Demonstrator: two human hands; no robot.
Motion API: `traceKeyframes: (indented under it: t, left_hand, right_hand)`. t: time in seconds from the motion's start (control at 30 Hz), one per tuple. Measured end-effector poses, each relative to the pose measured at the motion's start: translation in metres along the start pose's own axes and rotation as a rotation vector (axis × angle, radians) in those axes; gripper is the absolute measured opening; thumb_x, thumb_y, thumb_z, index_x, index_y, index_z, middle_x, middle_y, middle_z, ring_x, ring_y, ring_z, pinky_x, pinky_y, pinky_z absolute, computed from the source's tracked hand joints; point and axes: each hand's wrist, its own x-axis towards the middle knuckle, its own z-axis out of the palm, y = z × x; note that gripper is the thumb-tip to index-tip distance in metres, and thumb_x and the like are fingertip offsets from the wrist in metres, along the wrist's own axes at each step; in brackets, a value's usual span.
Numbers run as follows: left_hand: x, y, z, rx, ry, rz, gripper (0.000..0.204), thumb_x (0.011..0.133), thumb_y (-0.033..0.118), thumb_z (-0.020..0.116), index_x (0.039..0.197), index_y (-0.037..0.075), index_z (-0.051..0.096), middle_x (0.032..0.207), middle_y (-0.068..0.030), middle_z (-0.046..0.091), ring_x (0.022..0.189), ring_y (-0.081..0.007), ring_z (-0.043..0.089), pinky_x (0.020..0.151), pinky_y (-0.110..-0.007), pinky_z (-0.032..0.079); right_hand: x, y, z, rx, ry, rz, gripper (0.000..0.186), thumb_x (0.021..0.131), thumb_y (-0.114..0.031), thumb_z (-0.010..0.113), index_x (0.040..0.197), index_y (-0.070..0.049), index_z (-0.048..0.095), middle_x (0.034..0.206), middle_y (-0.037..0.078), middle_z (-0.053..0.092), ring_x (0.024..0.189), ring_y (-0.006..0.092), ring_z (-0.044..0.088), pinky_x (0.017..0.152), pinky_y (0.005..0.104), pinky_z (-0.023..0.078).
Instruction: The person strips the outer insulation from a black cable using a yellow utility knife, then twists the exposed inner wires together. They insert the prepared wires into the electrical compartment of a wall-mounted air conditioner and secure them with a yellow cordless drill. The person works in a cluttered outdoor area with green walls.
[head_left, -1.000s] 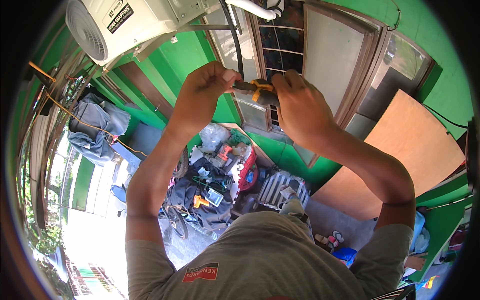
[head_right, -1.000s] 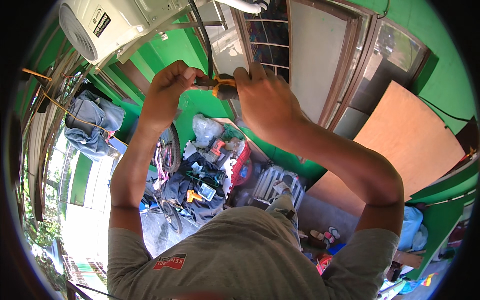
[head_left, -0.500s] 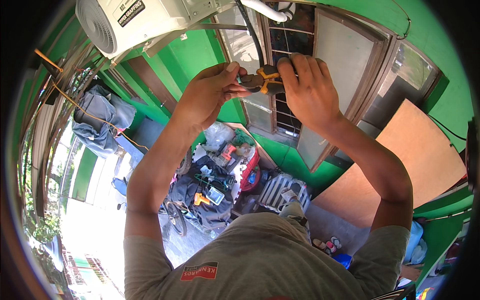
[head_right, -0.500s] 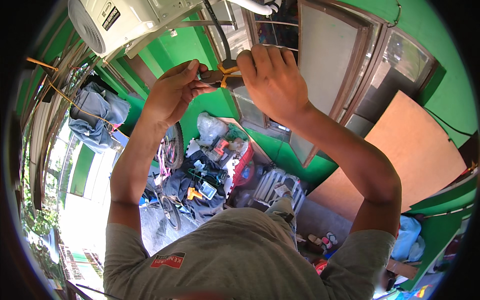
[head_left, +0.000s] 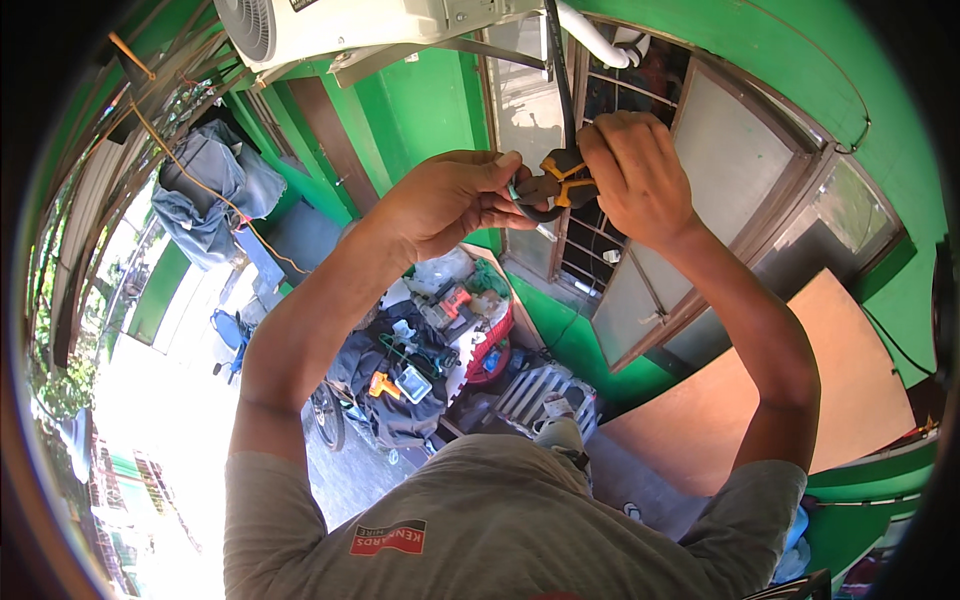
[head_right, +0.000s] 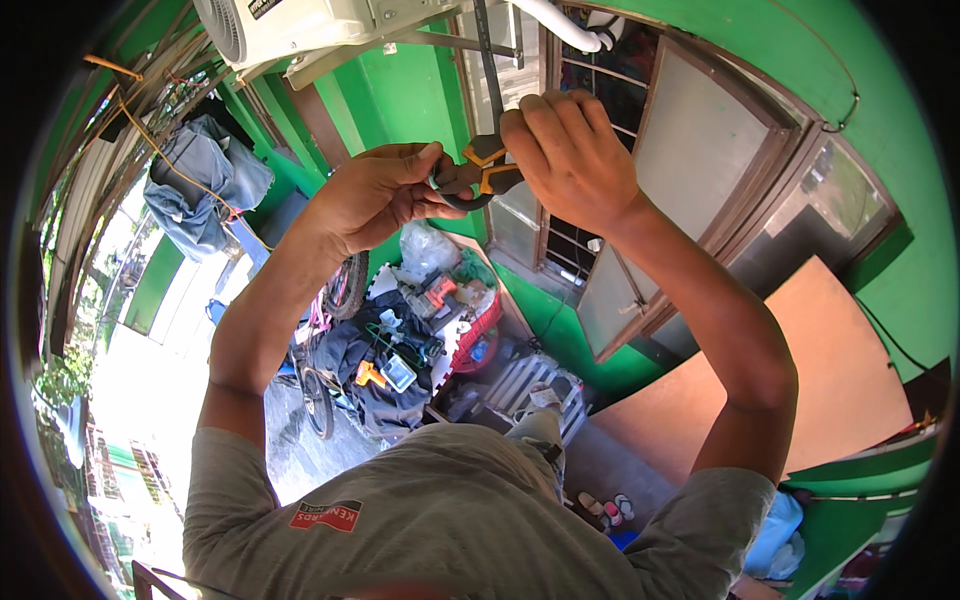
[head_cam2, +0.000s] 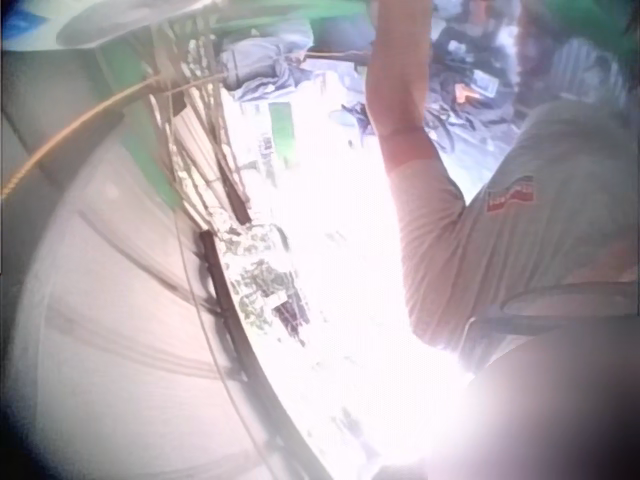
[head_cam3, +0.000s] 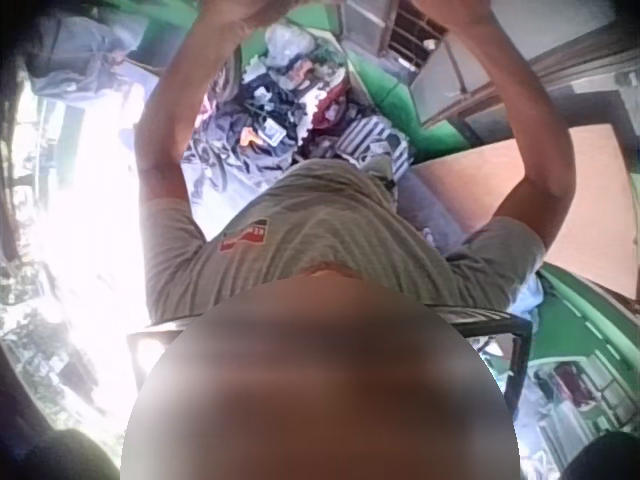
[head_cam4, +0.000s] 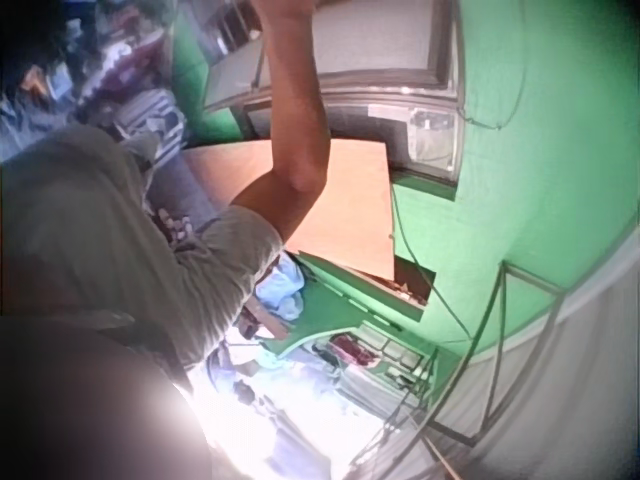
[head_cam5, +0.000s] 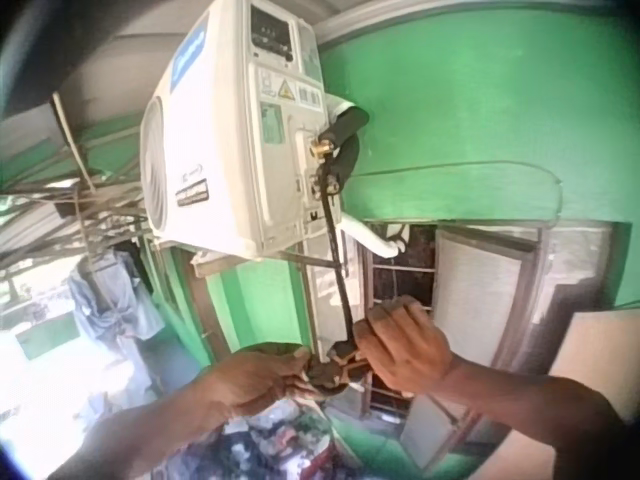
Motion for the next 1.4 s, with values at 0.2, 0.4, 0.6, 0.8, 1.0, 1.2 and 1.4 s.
traceKeyframes:
  t: [0.2,0.4,0.6,0.8,1.0,1.2,1.4]
  left_hand:
    - [0.001,-0.001,0.001,0.001,0.005,-0.041,0.038,0.112,0.026,0.061,0.131,-0.007,0.062,0.119,-0.0181,0.074,0.103,-0.0311,0.078,0.093,-0.04,0.067]
    - [0.005,-0.002,0.007,-0.069,-0.071,-0.033,0.041,0.111,0.028,0.06,0.135,-0.006,0.059,0.126,-0.0165,0.068,0.108,-0.0303,0.076,0.1,-0.042,0.066]
    - [0.008,-0.008,0.018,0.134,0.094,0.032,0.032,0.114,0.03,0.056,0.124,0.0,0.062,0.126,-0.0109,0.068,0.114,-0.0199,0.071,0.098,-0.037,0.064]
    - [-0.005,-0.01,0.015,0.607,0.172,0.248,0.024,0.114,0.028,0.059,0.11,0.005,0.066,0.115,-0.0054,0.075,0.106,-0.0109,0.068,0.095,-0.03,0.057]
    - [-0.012,-0.02,0.011,0.551,0.068,0.309,0.019,0.111,0.019,0.065,0.105,0.001,0.065,0.11,-0.0078,0.076,0.108,-0.0132,0.07,0.097,-0.031,0.056]
    - [-0.017,-0.019,0.014,0.715,0.087,0.417,0.024,0.107,0.022,0.071,0.1,-0.001,0.07,0.088,-0.0048,0.073,0.084,-0.0077,0.06,0.077,-0.029,0.05]
    - [-0.02,-0.019,0.027,0.763,0.113,0.449,0.022,0.106,0.019,0.071,0.099,-0.002,0.071,0.086,-0.0052,0.071,0.083,-0.0079,0.059,0.075,-0.029,0.051]
  right_hand:
    - [0.005,0.017,0.021,0.086,0.116,-0.086,0.03,0.086,-0.017,0.071,0.112,-0.004,0.068,0.117,0.011,0.059,0.106,0.0286,0.066,0.096,0.0467,0.055]
    - [0.003,0.025,0.032,0.08,0.246,-0.112,0.028,0.084,-0.014,0.072,0.11,-0.005,0.068,0.117,0.011,0.061,0.103,0.0287,0.067,0.095,0.0484,0.056]
    - [0.0,0.017,0.029,0.032,0.182,-0.016,0.028,0.085,-0.013,0.072,0.112,-0.007,0.068,0.116,0.009,0.062,0.105,0.0265,0.066,0.096,0.0474,0.055]
    - [-0.012,-0.052,-0.044,0.096,-0.456,0.377,0.036,0.087,-0.007,0.07,0.123,-0.007,0.068,0.121,0.009,0.065,0.107,0.0292,0.065,0.098,0.0429,0.05]
    - [-0.006,-0.054,-0.088,1.155,-0.899,0.816,0.045,0.095,-0.004,0.069,0.138,0.001,0.06,0.111,0.025,0.071,0.098,0.0427,0.069,0.09,0.0487,0.052]
    - [0.013,-0.048,-0.106,1.009,-0.911,0.84,0.036,0.094,-0.005,0.071,0.128,0.002,0.062,0.109,0.027,0.069,0.101,0.0458,0.068,0.091,0.0487,0.051]
    - [0.016,-0.042,-0.107,0.887,-0.919,0.718,0.029,0.095,-0.007,0.071,0.122,0.002,0.061,0.107,0.028,0.068,0.105,0.0493,0.065,0.091,0.053,0.049]
